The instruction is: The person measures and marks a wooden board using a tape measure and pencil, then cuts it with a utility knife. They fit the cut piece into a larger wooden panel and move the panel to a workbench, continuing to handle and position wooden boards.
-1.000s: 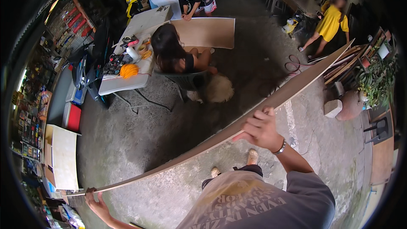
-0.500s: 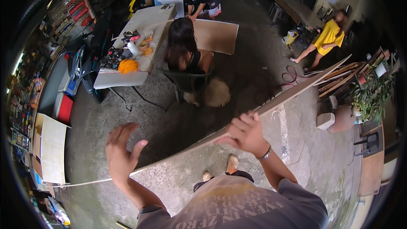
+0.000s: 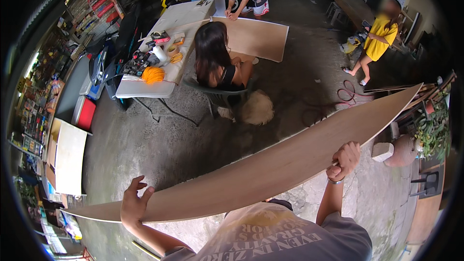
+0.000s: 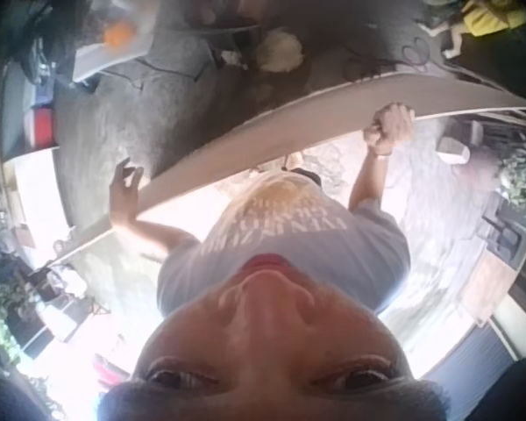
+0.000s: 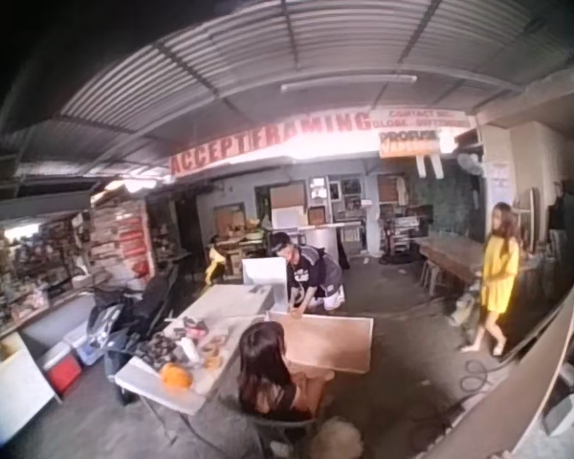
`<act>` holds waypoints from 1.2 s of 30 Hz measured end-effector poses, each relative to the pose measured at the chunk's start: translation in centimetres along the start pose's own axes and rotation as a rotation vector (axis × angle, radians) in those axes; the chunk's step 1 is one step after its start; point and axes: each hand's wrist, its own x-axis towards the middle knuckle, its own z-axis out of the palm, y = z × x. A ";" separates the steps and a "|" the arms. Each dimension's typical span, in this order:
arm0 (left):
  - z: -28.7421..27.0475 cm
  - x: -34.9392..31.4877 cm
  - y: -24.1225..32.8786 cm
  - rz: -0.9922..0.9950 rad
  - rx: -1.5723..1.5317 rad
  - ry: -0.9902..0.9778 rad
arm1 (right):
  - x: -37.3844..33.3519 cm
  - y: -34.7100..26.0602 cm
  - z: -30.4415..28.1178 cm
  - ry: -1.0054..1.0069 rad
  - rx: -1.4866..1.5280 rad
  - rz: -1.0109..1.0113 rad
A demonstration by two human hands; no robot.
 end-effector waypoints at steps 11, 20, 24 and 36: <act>-0.7 2.4 -0.2 0.051 -0.108 0.070 | 0.7 1.1 1.8 -0.100 0.073 -0.045; -1.5 0.6 3.1 0.470 0.063 0.913 | 2.1 3.2 3.9 -0.091 0.076 -0.175; 2.5 -2.2 3.6 0.621 0.086 0.916 | 2.5 3.5 3.7 -0.101 0.055 -0.215; 9.0 -2.2 -4.5 0.685 0.291 1.254 | -0.8 4.7 -0.5 -0.058 -0.038 -0.024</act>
